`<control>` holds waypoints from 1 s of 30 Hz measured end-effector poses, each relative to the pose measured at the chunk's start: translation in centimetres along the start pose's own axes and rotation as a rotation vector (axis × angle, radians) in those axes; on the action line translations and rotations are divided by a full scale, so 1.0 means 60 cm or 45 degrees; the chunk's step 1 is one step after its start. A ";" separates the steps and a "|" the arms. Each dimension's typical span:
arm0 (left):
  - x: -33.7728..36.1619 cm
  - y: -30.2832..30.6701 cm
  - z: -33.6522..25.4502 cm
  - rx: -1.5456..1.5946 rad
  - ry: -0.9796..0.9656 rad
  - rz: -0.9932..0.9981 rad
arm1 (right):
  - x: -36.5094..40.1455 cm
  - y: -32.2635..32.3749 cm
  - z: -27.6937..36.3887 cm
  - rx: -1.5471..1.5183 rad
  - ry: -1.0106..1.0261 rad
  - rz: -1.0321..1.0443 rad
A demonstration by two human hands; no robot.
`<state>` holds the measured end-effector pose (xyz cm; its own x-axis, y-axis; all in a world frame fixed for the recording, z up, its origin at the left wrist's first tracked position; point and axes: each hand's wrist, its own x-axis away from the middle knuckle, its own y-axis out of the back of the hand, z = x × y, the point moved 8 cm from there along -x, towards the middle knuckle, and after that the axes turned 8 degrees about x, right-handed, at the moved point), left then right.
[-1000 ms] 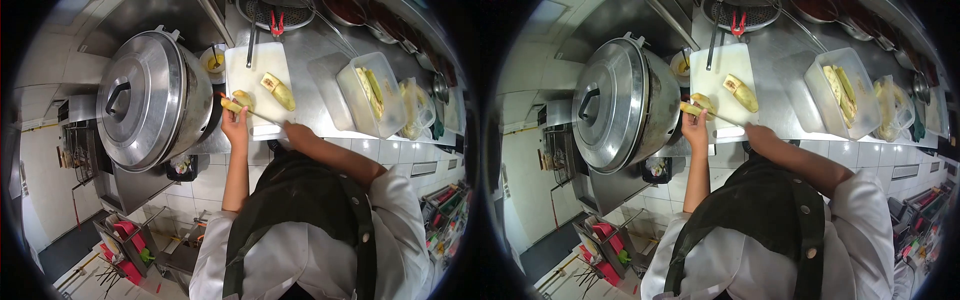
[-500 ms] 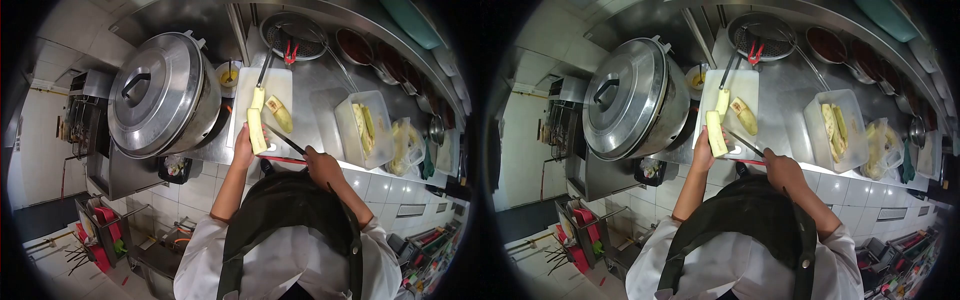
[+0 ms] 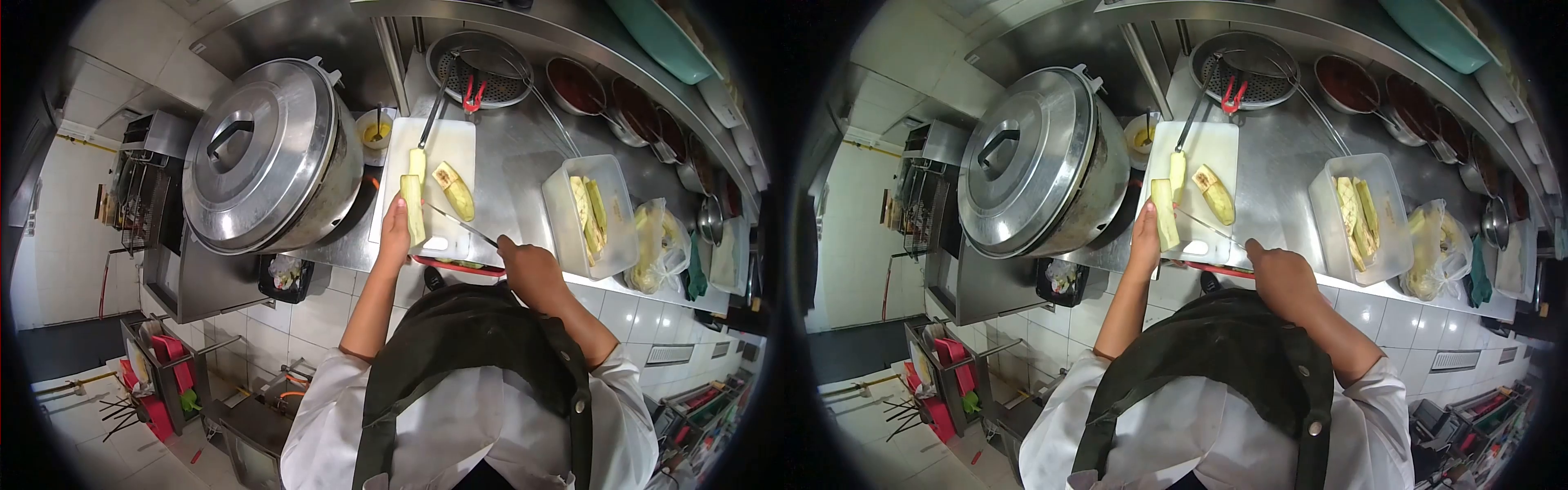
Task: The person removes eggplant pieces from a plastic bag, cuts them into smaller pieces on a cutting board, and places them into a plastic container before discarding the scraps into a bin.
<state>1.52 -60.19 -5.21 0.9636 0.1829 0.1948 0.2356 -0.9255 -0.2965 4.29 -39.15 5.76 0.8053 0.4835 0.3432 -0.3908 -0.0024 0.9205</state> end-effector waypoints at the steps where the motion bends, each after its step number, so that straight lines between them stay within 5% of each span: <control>1: 0.000 0.001 0.001 0.012 0.011 -0.013 | -0.003 0.002 0.006 -0.014 0.014 0.002; 30: -0.037 0.009 -0.007 0.149 -0.105 -0.103 | -0.011 -0.013 0.029 0.010 0.061 0.187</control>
<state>-0.55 -61.25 -5.40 0.9468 0.2866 0.1465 0.3215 -0.8627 -0.3904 4.84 -40.96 5.17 0.7174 0.5187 0.4651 -0.4991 -0.0832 0.8626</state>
